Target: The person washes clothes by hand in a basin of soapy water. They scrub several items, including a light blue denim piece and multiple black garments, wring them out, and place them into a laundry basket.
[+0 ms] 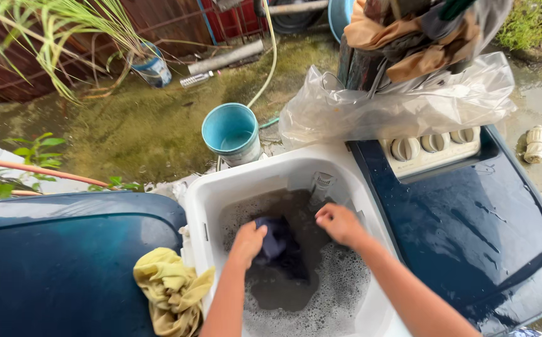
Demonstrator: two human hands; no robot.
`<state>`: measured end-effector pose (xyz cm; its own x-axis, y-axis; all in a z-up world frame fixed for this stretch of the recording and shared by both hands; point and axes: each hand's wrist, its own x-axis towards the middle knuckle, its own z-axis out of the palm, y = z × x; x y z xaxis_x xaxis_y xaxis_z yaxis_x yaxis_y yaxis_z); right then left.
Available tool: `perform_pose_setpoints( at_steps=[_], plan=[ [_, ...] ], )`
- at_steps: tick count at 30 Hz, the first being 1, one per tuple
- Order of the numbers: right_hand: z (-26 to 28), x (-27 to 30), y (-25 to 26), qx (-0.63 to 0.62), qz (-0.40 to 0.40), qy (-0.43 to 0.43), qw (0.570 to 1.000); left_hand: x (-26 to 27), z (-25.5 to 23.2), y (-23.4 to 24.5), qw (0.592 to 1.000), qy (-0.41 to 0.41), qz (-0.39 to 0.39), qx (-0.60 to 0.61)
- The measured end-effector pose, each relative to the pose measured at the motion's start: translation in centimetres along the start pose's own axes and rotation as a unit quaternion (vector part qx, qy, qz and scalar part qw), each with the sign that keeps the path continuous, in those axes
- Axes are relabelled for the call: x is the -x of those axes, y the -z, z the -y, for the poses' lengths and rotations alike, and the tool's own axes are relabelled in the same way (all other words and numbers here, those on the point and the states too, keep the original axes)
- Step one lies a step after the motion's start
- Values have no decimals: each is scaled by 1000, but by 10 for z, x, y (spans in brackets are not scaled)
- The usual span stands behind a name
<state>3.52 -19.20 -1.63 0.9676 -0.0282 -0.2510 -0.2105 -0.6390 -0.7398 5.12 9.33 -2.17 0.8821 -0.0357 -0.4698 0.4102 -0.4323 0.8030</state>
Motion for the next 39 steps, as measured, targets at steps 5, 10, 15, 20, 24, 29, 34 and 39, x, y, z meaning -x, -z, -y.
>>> perform_pose_setpoints(
  at_steps=[5,10,15,20,24,29,34,39],
  plan=[
    [-5,-1,-57,70,147,-20,986,-51,114,-65,980,16,-1,-196],
    [6,-14,-116,156,232,-16,960,-46,124,-88,954,50,-25,-294],
    [1,-22,-162,257,284,-13,924,-44,122,-98,934,88,7,-346],
    [-70,-12,-208,299,339,-29,891,-48,200,-146,921,103,63,-370],
    [-131,2,-229,363,385,-83,844,-51,274,-183,874,96,168,-446],
    [-166,-7,-221,359,382,-109,845,-43,237,-180,875,163,185,-417],
    [-124,1,-170,244,322,-144,903,-56,139,-135,983,173,-9,-59],
    [-90,14,-130,164,272,-150,936,21,-41,-68,986,120,-59,97]
  ],
)
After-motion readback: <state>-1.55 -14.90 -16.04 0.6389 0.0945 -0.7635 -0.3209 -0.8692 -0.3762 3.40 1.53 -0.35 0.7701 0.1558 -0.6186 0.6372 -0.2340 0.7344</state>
